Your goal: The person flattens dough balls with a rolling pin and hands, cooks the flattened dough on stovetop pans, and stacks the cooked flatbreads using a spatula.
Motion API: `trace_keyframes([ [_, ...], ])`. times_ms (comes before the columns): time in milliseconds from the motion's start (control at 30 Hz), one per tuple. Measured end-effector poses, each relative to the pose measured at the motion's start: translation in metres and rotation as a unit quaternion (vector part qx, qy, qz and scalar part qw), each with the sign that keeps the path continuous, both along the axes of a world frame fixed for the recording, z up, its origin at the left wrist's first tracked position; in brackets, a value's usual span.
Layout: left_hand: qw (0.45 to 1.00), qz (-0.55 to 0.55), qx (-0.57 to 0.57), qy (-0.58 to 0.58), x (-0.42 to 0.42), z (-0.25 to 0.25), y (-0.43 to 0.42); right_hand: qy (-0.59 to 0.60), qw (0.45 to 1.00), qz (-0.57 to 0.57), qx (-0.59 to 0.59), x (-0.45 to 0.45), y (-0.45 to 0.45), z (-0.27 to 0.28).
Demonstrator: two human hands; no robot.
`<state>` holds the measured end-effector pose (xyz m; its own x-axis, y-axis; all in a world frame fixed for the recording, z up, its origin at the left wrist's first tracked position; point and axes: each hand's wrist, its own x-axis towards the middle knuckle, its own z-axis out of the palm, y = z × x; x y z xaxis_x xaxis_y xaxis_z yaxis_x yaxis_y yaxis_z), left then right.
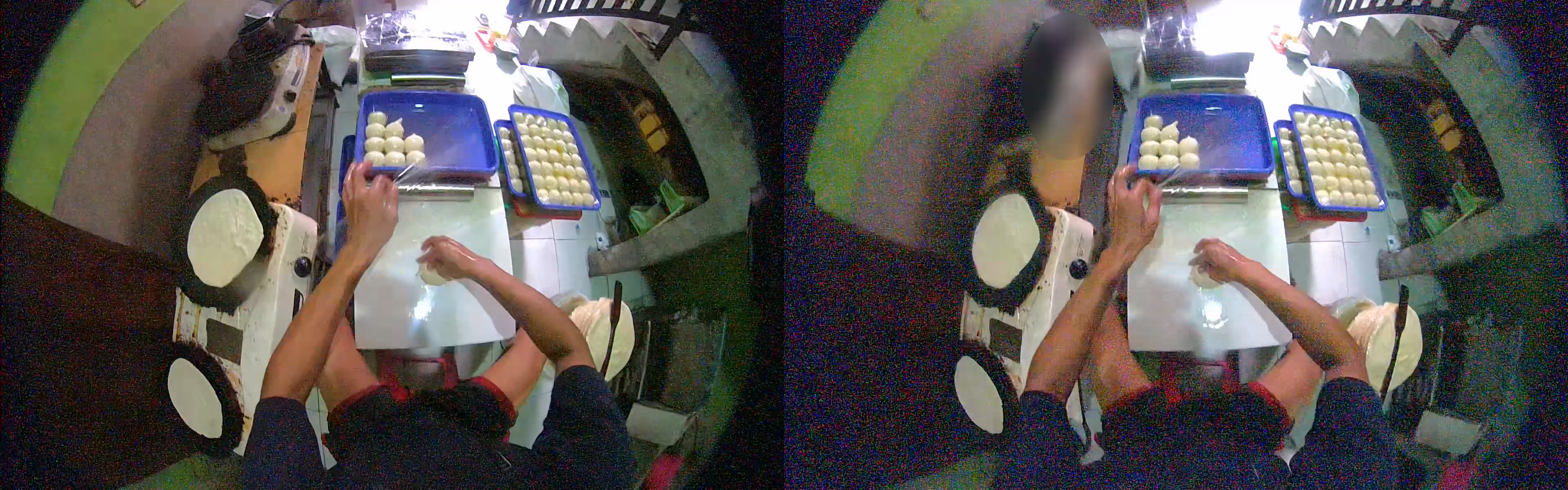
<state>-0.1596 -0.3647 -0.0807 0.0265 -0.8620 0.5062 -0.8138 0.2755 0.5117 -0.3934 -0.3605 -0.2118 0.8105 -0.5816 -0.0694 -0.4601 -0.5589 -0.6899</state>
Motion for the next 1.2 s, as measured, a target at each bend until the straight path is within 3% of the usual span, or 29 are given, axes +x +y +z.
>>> trace_keyframes([
  [67,0.997,-0.024,-0.072,-0.014,-0.008,0.025,0.006,0.013,0.993,-0.040,-0.110,0.015,0.015,-0.009],
  [100,0.997,-0.033,-0.072,-0.006,-0.011,0.035,0.013,0.087,0.994,-0.014,-0.058,0.022,0.022,0.006],
  [200,0.996,-0.062,-0.068,0.016,-0.022,0.049,0.024,0.152,0.967,-0.156,-0.130,0.059,0.068,0.009],
  [233,0.996,-0.068,-0.059,0.020,-0.025,0.045,0.028,0.189,0.960,-0.121,-0.170,0.060,0.071,0.009],
  [333,0.996,-0.079,-0.026,0.008,-0.027,0.038,0.046,0.179,0.948,-0.157,-0.214,0.072,0.063,0.006],
  [367,0.996,-0.084,-0.024,0.000,-0.028,0.038,0.050,0.205,0.959,-0.134,-0.140,0.073,0.057,0.023],
  [467,0.994,-0.106,-0.030,-0.009,-0.028,0.046,0.059,0.128,0.948,-0.176,-0.233,0.063,0.059,-0.033],
  [500,0.993,-0.115,-0.027,-0.013,-0.026,0.048,0.066,0.124,0.940,-0.188,-0.256,0.055,0.075,-0.022],
  [533,0.993,-0.118,-0.020,-0.011,-0.025,0.047,0.068,0.129,0.959,-0.203,-0.149,0.051,0.094,-0.001],
  [600,0.991,-0.129,-0.006,0.019,-0.027,0.034,0.079,0.165,0.956,-0.179,-0.162,0.038,0.120,0.001],
  [700,0.989,-0.146,0.013,-0.001,-0.033,0.025,0.105,0.090,0.973,-0.129,-0.167,0.030,0.104,-0.005],
  [767,0.985,-0.165,0.053,0.017,-0.032,0.009,0.123,0.103,0.983,-0.137,0.060,0.003,0.078,0.042],
  [833,0.982,-0.181,0.056,0.015,-0.031,-0.008,0.148,0.067,0.973,-0.176,0.135,-0.057,0.052,0.044],
  [900,0.984,-0.168,0.041,0.031,-0.038,-0.039,0.176,0.031,0.953,-0.292,0.077,-0.142,0.012,-0.007],
  [933,0.985,-0.168,0.046,0.017,-0.041,-0.055,0.189,-0.008,0.938,-0.346,-0.010,-0.182,-0.012,-0.037],
  [967,0.983,-0.178,0.045,0.001,-0.041,-0.095,0.198,-0.138,0.902,-0.354,-0.206,-0.189,-0.025,-0.040],
  [1033,0.968,-0.180,0.176,-0.014,-0.051,-0.137,0.219,-0.053,0.921,-0.380,-0.065,-0.153,-0.052,0.015],
  [1067,0.971,-0.168,0.146,-0.092,-0.057,-0.144,0.227,-0.065,0.928,-0.326,-0.170,-0.125,-0.060,0.022],
  [1133,0.961,-0.162,0.187,-0.121,-0.063,-0.149,0.241,-0.050,0.954,-0.213,-0.207,-0.055,-0.086,0.007],
  [1200,0.951,-0.143,0.218,-0.163,-0.064,-0.156,0.251,-0.082,0.920,-0.373,0.085,0.024,-0.095,0.015],
])
